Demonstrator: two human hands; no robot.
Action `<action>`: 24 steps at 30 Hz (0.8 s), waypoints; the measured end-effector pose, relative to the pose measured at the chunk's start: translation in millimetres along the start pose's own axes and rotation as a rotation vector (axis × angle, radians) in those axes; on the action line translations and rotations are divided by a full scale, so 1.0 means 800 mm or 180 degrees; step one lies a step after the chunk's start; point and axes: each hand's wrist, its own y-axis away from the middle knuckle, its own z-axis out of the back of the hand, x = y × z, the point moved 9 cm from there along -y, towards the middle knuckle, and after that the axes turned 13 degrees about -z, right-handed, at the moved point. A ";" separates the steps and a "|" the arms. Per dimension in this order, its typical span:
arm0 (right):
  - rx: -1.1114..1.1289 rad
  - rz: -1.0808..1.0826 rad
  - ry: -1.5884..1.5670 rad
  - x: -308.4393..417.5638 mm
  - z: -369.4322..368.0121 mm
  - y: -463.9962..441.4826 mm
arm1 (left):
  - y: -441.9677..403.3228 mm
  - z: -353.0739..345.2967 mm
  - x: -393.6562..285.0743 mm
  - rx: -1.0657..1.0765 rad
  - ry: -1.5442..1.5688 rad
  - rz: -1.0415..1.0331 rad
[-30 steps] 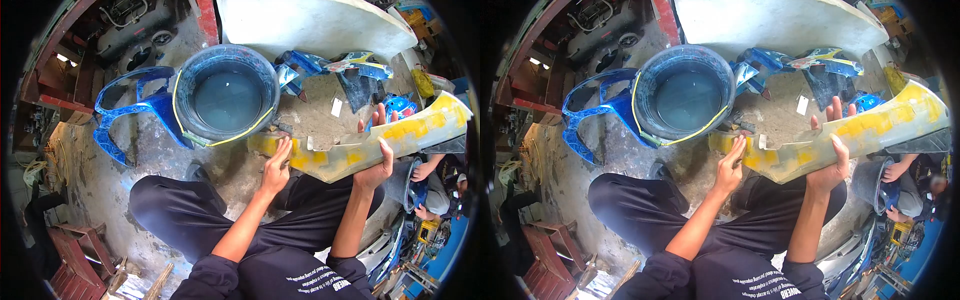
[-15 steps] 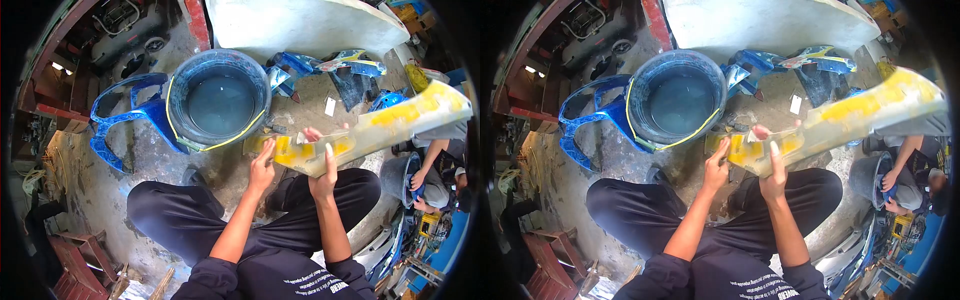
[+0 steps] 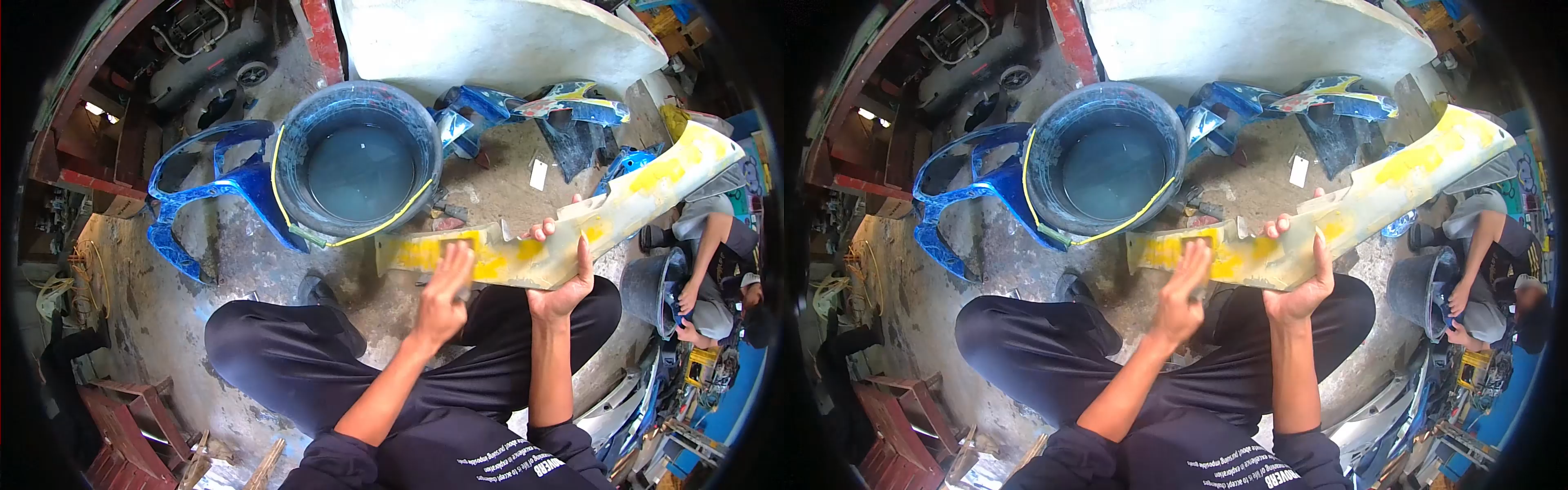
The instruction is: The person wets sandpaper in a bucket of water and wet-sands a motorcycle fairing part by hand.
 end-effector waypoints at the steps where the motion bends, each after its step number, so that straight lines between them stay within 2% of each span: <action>1: 0.0042 -0.0029 -0.0071 0.004 -0.001 0.003 | -0.001 -0.005 -0.017 0.0041 0.0101 -0.0205; 3: 0.0098 -0.0070 -0.0134 0.006 -0.002 0.006 | -0.002 0.000 -0.018 0.0141 0.0005 -0.0220; 6: -0.0002 -0.0047 -0.0259 0.004 0.005 0.010 | 0.007 0.014 0.039 -0.0317 -0.0204 0.0491; 10: 0.0009 -0.0065 -0.0343 0.006 0.004 0.010 | -0.002 -0.008 -0.032 0.0028 -0.0151 -0.0042; 13: 0.0009 -0.0066 -0.0270 0.007 0.008 0.014 | 0.000 0.000 -0.001 -0.0019 -0.0440 -0.0028; 15: -0.0021 -0.0053 -0.0207 0.002 0.011 0.016 | 0.007 0.017 0.039 -0.0317 -0.0246 0.0686; 17: -0.0049 -0.0083 -0.0214 -0.004 0.013 0.015 | 0.013 -0.002 0.020 -0.0059 -0.0380 0.0583; 19: -0.0030 -0.0044 -0.0235 0.001 0.010 0.015 | 0.002 -0.011 -0.034 0.0083 0.0067 0.0121; 21: 0.0012 -0.0006 -0.0215 0.008 0.009 0.015 | 0.001 -0.013 -0.038 0.0245 0.0106 -0.0205; 24: -0.0152 0.0093 -0.0336 0.010 0.016 0.016 | 0.015 0.016 0.050 -0.0343 -0.0113 0.0779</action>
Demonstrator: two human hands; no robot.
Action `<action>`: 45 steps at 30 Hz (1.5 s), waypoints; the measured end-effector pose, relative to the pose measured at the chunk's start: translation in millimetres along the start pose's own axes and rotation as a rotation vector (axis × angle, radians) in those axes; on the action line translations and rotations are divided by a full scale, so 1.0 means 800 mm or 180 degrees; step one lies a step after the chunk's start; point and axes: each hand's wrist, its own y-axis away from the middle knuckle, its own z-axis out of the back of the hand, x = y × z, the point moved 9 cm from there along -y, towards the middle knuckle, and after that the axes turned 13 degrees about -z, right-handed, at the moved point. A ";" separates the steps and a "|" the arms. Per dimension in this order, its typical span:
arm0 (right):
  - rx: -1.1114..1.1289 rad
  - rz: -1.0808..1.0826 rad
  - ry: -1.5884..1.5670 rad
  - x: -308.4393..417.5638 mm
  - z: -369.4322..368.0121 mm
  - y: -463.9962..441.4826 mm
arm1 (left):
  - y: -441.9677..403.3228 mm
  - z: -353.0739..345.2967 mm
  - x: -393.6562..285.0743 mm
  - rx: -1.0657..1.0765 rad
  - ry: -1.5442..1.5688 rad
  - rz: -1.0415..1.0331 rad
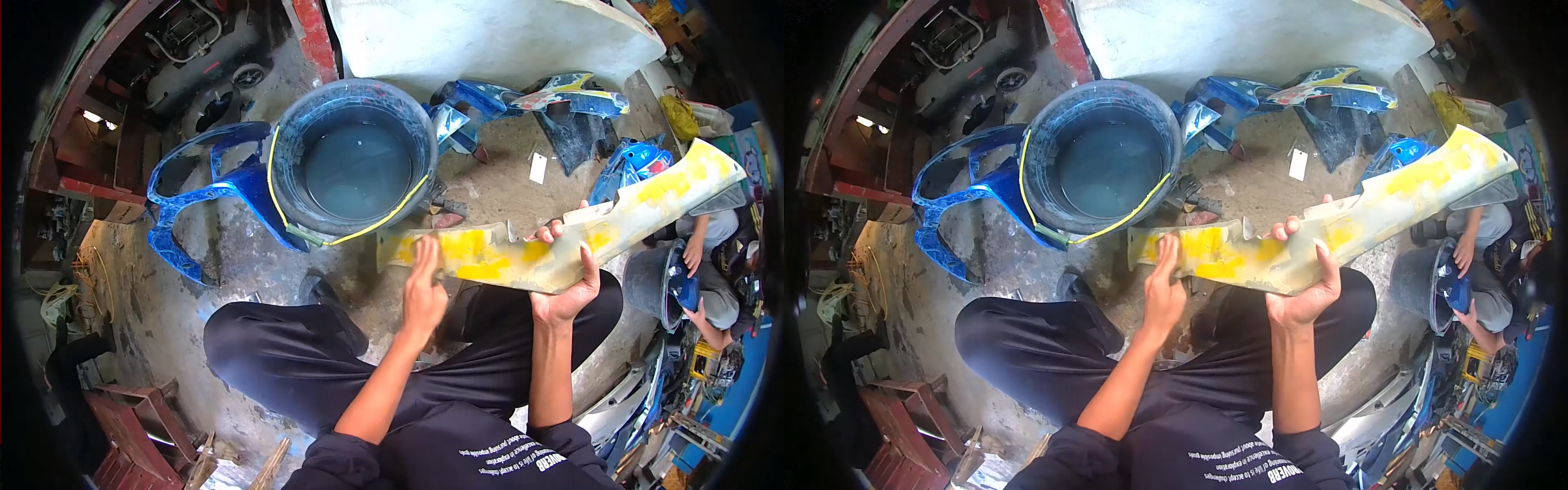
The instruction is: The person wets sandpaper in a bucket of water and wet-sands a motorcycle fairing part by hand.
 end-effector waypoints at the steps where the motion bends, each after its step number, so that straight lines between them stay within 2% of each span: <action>1: 0.0008 0.0008 0.0018 -0.001 0.000 0.000 | 0.003 -0.002 -0.004 -0.0001 -0.0009 -0.0007; 5: 0.0105 0.0019 0.0021 0.001 -0.011 -0.001 | 0.016 -0.028 -0.088 0.0401 0.0315 -0.0859; 7: 0.0099 0.0035 0.0030 0.003 -0.008 0.001 | 0.011 -0.024 -0.062 0.0407 0.0206 -0.0999; 9: 0.0101 0.0064 0.0018 0.004 -0.006 0.003 | 0.000 -0.003 0.001 0.0035 0.0045 -0.0159; 10: 0.0107 0.0038 0.0030 0.003 -0.005 0.003 | -0.001 0.004 0.021 -0.0108 0.0228 0.0043; 11: 0.0117 0.0011 0.0037 0.001 -0.005 0.002 | 0.007 -0.001 0.023 -0.0120 0.0210 0.0034; 13: 0.0212 -0.0001 0.0065 0.006 -0.009 -0.003 | 0.012 -0.012 -0.039 0.0041 0.0077 -0.0514; 15: 0.0263 -0.0030 0.0123 0.011 -0.012 0.002 | 0.011 -0.020 -0.094 0.0296 0.0387 -0.0907; 17: 0.0214 -0.0002 0.0011 0.017 -0.012 0.004 | 0.008 -0.018 -0.069 0.0275 0.0175 -0.0978; 20: 0.0199 -0.0027 0.0001 0.015 -0.003 0.006 | 0.004 -0.002 0.019 -0.0083 0.0145 0.0038; 21: 0.0179 -0.0060 0.0022 0.012 -0.001 0.004 | 0.006 0.000 0.008 -0.0096 0.0131 0.0036; 24: 0.0205 -0.0078 -0.0078 0.018 -0.007 0.003 | 0.015 -0.017 -0.077 0.0272 0.0116 -0.0848; 27: 0.0207 -0.0068 -0.0029 0.019 -0.010 0.004 | 0.006 -0.009 -0.054 0.0148 0.0019 -0.0895; 29: 0.0199 -0.0062 0.0027 0.018 -0.007 0.004 | 0.001 0.008 -0.009 -0.0244 0.0095 0.0045; 31: 0.0260 -0.0266 0.0097 0.012 -0.009 0.001 | 0.007 0.013 -0.031 -0.0253 -0.0200 0.0166; 34: 0.0239 -0.0327 -0.0089 0.027 -0.013 -0.003 | 0.015 0.005 -0.105 0.0116 -0.0178 -0.0811; 41: 0.0496 -0.0783 -0.0760 0.050 -0.016 -0.004 | 0.016 0.034 -0.196 0.0248 -0.0631 -0.0900; 43: 0.0594 -0.0769 -0.0866 0.047 -0.017 -0.007 | 0.004 0.051 -0.212 0.0146 -0.0684 -0.1055; 45: 0.0645 -0.0377 -0.0941 0.047 -0.018 -0.009 | -0.020 0.062 -0.210 0.0140 -0.0903 -0.1186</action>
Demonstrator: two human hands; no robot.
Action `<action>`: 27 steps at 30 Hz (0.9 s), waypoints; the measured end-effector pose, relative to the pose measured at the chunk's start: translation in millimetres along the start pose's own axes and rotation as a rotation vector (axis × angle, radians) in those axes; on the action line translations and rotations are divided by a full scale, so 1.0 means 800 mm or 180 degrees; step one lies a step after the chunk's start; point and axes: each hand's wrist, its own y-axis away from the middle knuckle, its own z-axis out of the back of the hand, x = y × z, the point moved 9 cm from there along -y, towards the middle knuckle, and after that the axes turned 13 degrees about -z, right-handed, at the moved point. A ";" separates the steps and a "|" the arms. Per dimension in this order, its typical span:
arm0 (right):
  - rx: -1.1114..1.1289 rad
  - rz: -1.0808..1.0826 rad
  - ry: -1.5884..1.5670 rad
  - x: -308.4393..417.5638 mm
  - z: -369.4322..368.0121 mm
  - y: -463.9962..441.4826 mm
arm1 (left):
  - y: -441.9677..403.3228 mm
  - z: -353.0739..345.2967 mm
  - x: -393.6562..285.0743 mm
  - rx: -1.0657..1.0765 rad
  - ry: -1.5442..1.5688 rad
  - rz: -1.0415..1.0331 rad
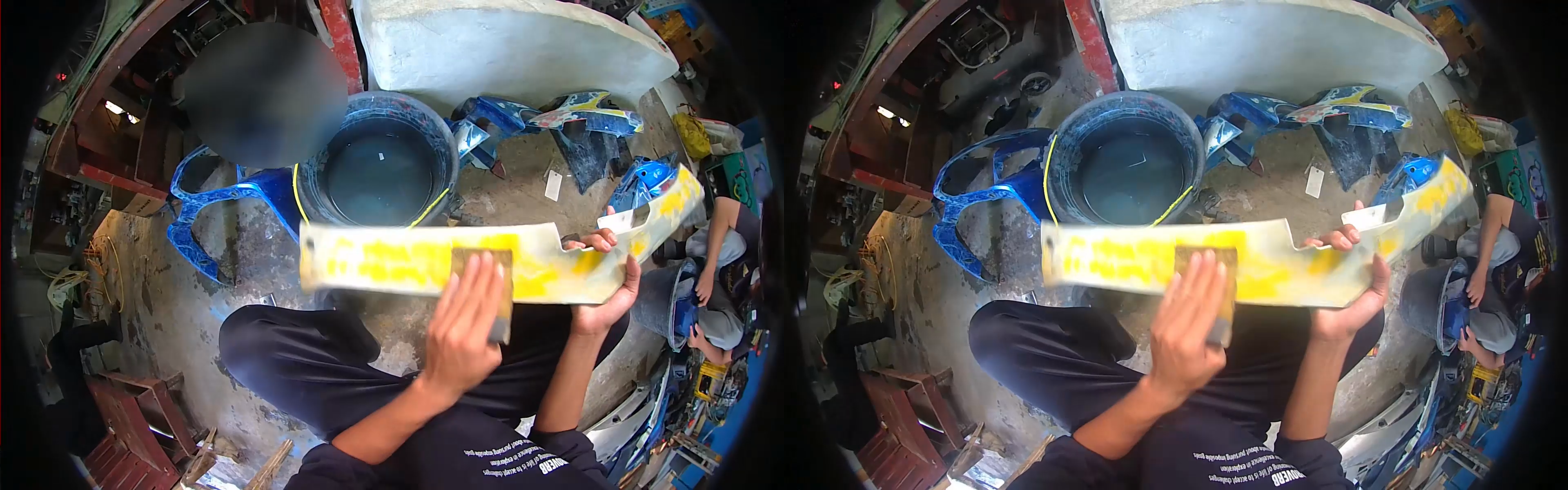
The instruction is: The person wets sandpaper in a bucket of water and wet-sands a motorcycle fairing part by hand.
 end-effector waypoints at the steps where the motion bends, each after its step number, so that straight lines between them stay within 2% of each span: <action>1: -0.0015 0.0154 0.0096 -0.005 0.002 0.001 | -0.010 0.000 0.018 -0.0019 -0.0031 0.0033; 2: -0.0002 0.0158 0.0096 -0.017 0.000 0.002 | -0.018 -0.001 0.037 -0.0044 -0.0068 0.0062; 4: -0.0428 0.0802 0.0805 -0.020 -0.001 0.013 | -0.020 -0.020 0.076 0.0096 -0.0114 -0.0070; 5: -0.0368 0.0822 0.0718 -0.023 -0.001 0.015 | -0.016 -0.031 0.087 0.0250 -0.0152 -0.0183; 10: -0.0313 0.0859 0.0753 -0.016 -0.010 0.023 | -0.026 -0.021 0.079 0.0190 -0.0118 -0.0196; 12: -0.0012 0.0829 0.0375 -0.009 -0.022 0.023 | -0.040 -0.012 0.070 0.0157 -0.0053 -0.0158; 14: 0.0052 0.0919 0.0459 -0.009 -0.022 0.024 | -0.057 -0.012 0.052 0.0231 -0.0146 -0.0409; 17: -0.0355 0.1217 0.0744 -0.007 -0.009 0.024 | -0.051 -0.034 0.063 0.0375 -0.0026 -0.0440; 20: -0.0458 0.1201 0.1020 -0.023 -0.007 0.026 | -0.031 -0.056 0.054 0.0614 0.0255 -0.0558; 22: -0.0572 0.1196 0.1088 -0.027 -0.012 0.028 | -0.017 -0.064 0.076 0.0551 0.0331 -0.0435; 24: -0.0405 0.1208 0.1347 -0.032 -0.025 0.033 | -0.019 -0.054 0.132 0.0263 -0.0027 0.0116; 26: -0.0444 0.1203 0.1374 -0.033 -0.028 0.034 | -0.011 -0.061 0.133 0.0454 -0.0373 0.0084; 27: -0.0522 0.1178 0.1349 -0.031 -0.025 0.033 | -0.010 -0.068 0.110 0.0496 -0.0069 -0.0125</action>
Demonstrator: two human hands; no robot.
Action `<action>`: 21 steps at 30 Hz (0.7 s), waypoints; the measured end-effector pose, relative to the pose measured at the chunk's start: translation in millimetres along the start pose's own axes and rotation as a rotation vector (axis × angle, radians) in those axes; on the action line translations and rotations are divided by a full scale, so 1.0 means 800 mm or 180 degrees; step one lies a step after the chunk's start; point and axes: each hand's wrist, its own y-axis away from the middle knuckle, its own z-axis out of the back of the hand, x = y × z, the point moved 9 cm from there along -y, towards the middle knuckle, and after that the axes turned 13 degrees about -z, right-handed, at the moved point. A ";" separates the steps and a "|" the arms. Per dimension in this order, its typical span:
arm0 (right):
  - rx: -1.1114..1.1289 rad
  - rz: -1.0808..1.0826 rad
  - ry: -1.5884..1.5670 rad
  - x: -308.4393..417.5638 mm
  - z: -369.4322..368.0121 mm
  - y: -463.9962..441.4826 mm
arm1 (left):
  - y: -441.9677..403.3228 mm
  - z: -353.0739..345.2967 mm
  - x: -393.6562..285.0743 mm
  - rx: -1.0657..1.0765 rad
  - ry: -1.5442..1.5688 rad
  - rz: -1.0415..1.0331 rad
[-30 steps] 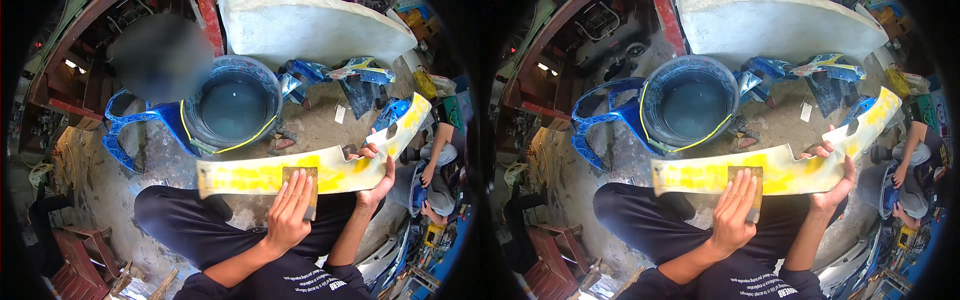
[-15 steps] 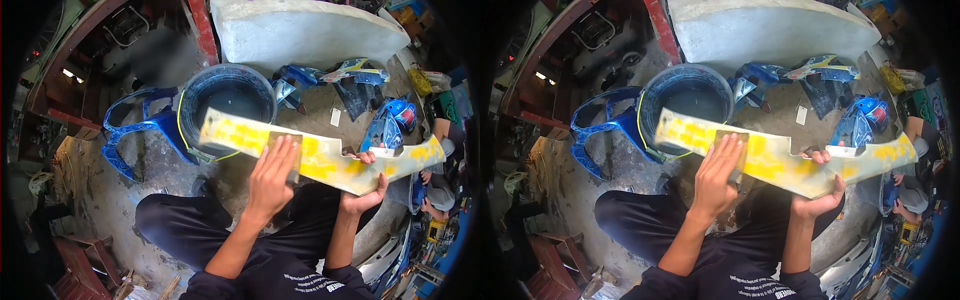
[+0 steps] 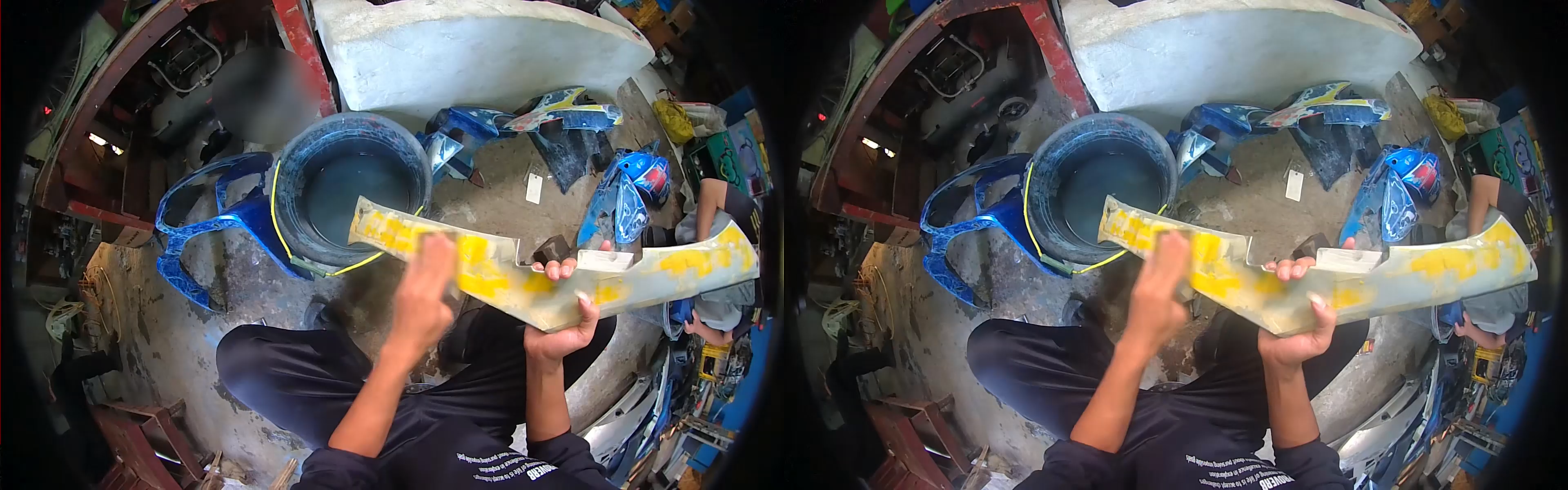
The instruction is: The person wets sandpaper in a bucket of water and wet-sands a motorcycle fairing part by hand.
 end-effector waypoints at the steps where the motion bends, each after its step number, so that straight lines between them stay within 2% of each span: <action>1: -0.0064 -0.0042 -0.0016 -0.001 0.003 -0.003 | -0.002 -0.005 -0.031 0.0029 0.0277 -0.0234; 2: -0.0061 -0.0045 -0.0026 0.001 0.005 -0.006 | -0.003 -0.005 -0.050 0.0088 0.0675 -0.0249; 3: -0.0106 -0.0111 -0.0050 0.003 0.010 -0.007 | -0.003 -0.006 -0.041 0.0097 0.0674 -0.0248; 6: -0.0167 -0.0178 -0.0085 0.002 0.020 -0.005 | 0.001 0.010 0.041 -0.0125 -0.0470 0.0493; 11: -0.0044 -0.0214 -0.0215 0.000 0.021 -0.009 | 0.010 -0.019 -0.035 0.0096 0.0259 -0.0060; 13: 0.0109 -0.0240 -0.0136 0.001 0.016 -0.009 | 0.014 -0.006 -0.001 0.0012 -0.0330 -0.0082; 15: 0.0070 -0.0224 -0.0164 -0.003 0.015 -0.007 | 0.021 0.008 0.055 -0.0298 -0.0386 0.0779; 16: 0.0068 -0.0211 -0.0203 -0.004 0.014 -0.008 | 0.020 0.007 0.048 -0.0489 -0.0289 0.0796; 17: 0.0084 -0.0211 -0.0194 -0.003 0.014 -0.011 | 0.020 -0.001 0.031 -0.0507 -0.0286 0.0797; 19: 0.0100 -0.0207 -0.0189 -0.002 0.013 -0.011 | 0.016 -0.018 -0.030 -0.0266 0.0359 -0.0007; 21: 0.0102 -0.0231 -0.0147 -0.004 0.012 -0.013 | 0.019 -0.015 -0.014 -0.0208 0.0287 -0.0079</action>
